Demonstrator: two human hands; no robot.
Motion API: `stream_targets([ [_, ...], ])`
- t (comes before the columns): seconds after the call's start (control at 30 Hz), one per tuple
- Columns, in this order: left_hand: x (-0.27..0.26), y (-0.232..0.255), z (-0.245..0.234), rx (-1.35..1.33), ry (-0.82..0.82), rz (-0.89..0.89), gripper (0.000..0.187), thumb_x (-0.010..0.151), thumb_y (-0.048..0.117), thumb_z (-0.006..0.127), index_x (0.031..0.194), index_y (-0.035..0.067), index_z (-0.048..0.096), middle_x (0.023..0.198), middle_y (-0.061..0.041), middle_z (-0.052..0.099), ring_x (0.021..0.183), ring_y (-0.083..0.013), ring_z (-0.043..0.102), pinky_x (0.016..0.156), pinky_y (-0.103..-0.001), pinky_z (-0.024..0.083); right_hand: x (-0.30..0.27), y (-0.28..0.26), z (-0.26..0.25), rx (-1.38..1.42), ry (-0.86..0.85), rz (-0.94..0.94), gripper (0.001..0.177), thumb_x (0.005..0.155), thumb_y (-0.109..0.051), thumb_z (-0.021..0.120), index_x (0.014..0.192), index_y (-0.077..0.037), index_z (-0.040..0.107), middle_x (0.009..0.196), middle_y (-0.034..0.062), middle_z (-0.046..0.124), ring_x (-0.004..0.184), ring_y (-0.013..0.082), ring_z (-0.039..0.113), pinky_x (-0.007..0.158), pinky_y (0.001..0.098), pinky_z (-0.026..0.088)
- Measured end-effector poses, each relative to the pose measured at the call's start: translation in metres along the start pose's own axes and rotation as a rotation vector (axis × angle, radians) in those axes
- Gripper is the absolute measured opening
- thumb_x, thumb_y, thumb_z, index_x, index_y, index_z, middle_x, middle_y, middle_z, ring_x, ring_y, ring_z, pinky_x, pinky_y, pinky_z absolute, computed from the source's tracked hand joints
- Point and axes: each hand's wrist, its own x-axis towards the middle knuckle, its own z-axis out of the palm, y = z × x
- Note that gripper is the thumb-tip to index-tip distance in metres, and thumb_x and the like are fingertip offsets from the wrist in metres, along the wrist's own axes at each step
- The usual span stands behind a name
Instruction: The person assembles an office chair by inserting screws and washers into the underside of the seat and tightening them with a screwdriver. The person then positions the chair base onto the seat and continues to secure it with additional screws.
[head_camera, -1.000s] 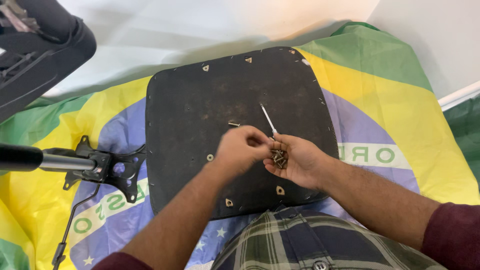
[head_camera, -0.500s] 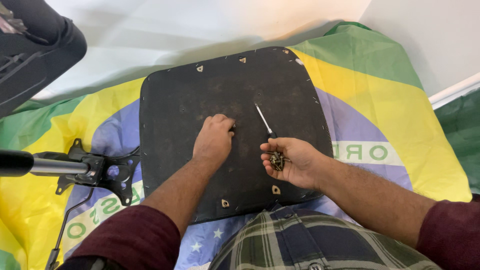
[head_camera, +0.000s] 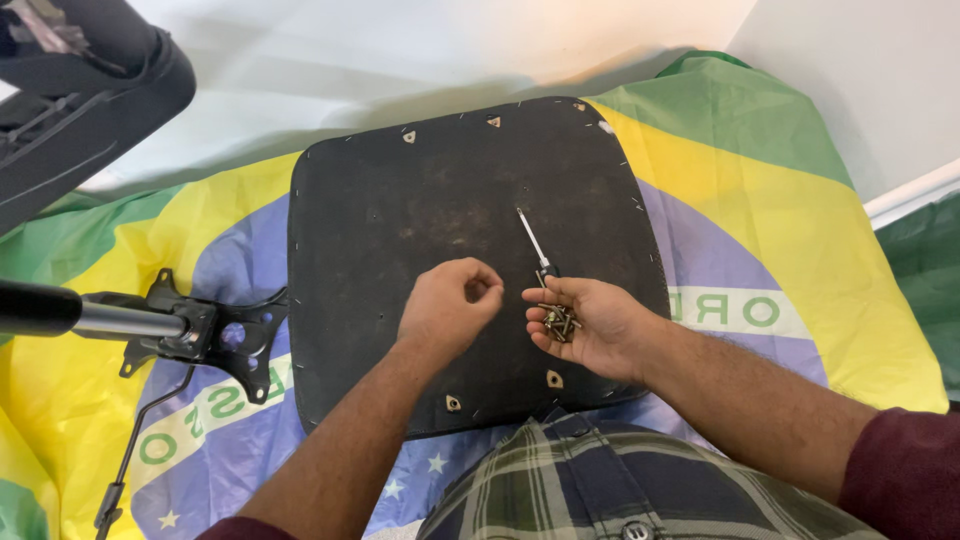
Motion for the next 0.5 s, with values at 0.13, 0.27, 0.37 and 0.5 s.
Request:
stream_targets([
  [0.13, -0.004, -0.010, -0.004, 0.094, 0.098, -0.136, 0.023, 0.090, 0.025, 0.071, 0.109, 0.013, 0.074, 0.104, -0.002, 0.074, 0.098, -0.0171, 0.072, 0.088, -0.036, 0.057, -0.001, 0.003, -0.003, -0.001, 0.014, 0.005, 0.041, 0.107, -0.033, 0.043, 0.118, -0.002, 0.066, 0.096, 0.0085, 0.062, 0.087, 0.0179, 0.062, 0.083, 0.0338, 0.058],
  [0.27, -0.001, -0.015, 0.001, 0.183, 0.013, -0.149, 0.042, 0.085, 0.031, 0.079, 0.123, 0.016, 0.068, 0.116, -0.002, 0.066, 0.110, -0.0177, 0.066, 0.096, -0.036, 0.054, -0.003, 0.004, -0.010, 0.019, 0.019, 0.002, 0.040, 0.106, -0.035, 0.046, 0.117, -0.002, 0.067, 0.094, 0.0084, 0.062, 0.087, 0.0182, 0.062, 0.082, 0.0333, 0.057],
  [0.37, 0.001, -0.008, 0.011, 0.232, -0.041, -0.099, 0.060, 0.078, 0.035, 0.085, 0.131, 0.019, 0.061, 0.122, -0.001, 0.061, 0.118, -0.0187, 0.061, 0.100, -0.037, 0.051, -0.004, 0.004, -0.016, 0.036, 0.045, -0.008, 0.040, 0.105, -0.035, 0.047, 0.116, -0.002, 0.066, 0.095, 0.0088, 0.062, 0.087, 0.0184, 0.062, 0.082, 0.0337, 0.057],
  [0.5, 0.010, 0.008, 0.024, 0.254, -0.096, -0.018, 0.072, 0.074, 0.039, 0.089, 0.136, 0.019, 0.058, 0.129, -0.002, 0.057, 0.123, -0.0203, 0.058, 0.104, -0.038, 0.049, -0.005, 0.003, -0.022, 0.057, 0.081, -0.019, 0.039, 0.105, -0.035, 0.048, 0.114, -0.002, 0.066, 0.094, 0.0086, 0.062, 0.086, 0.0184, 0.062, 0.081, 0.0335, 0.057],
])
